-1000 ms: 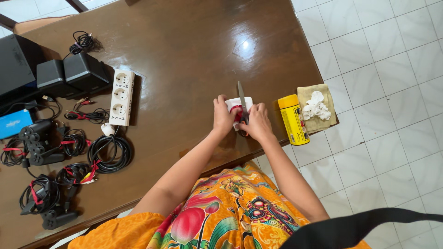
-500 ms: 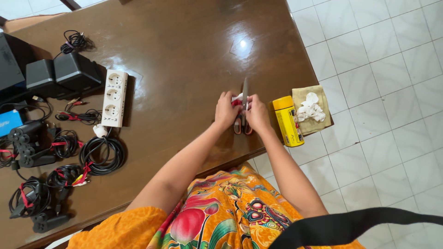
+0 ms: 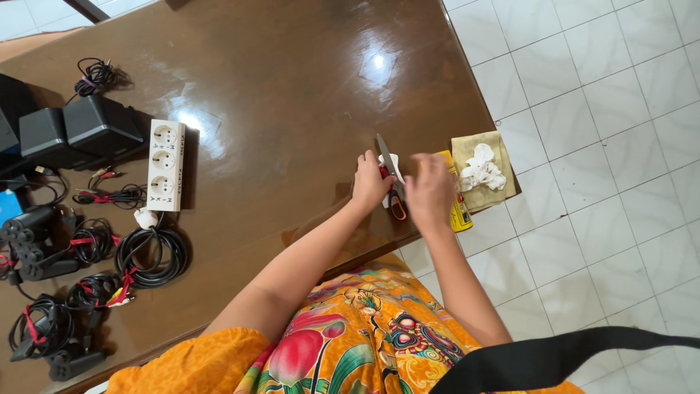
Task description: The person organizes several electronic cables and components on a table, uses scissors to cut a piece of red ribbon, and uses a cloth and a yellow container to wipe down surfaces of the objects.
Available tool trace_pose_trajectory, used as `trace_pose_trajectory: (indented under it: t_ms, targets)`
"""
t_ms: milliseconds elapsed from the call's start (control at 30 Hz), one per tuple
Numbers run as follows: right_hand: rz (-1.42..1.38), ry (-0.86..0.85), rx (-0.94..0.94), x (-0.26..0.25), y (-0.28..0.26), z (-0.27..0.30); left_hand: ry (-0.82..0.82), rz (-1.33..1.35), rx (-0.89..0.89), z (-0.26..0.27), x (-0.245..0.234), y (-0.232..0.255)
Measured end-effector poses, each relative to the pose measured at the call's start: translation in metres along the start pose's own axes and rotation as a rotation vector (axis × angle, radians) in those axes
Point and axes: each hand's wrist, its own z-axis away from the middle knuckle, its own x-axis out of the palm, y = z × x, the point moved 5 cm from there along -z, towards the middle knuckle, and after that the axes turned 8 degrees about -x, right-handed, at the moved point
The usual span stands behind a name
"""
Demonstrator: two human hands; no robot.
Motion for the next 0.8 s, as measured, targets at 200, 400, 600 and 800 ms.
trace_pose_trajectory:
  t_ms: [200,400,600,800]
  targets:
    - [0.093,-0.101,0.335,-0.022,0.048,0.027,-0.044,0.026,-0.004,0.016,0.008,0.022]
    - [-0.042,0.038,0.243,-0.025,0.061,0.027,-0.060,0.062,-0.015,0.025,0.037,0.036]
    - [0.023,0.143,0.214,-0.045,0.074,0.024,-0.047,0.145,-0.034,0.029,0.063,0.054]
    - [-0.040,0.169,0.206,-0.046,0.090,0.024,-0.131,0.126,-0.031,0.027,0.078,0.071]
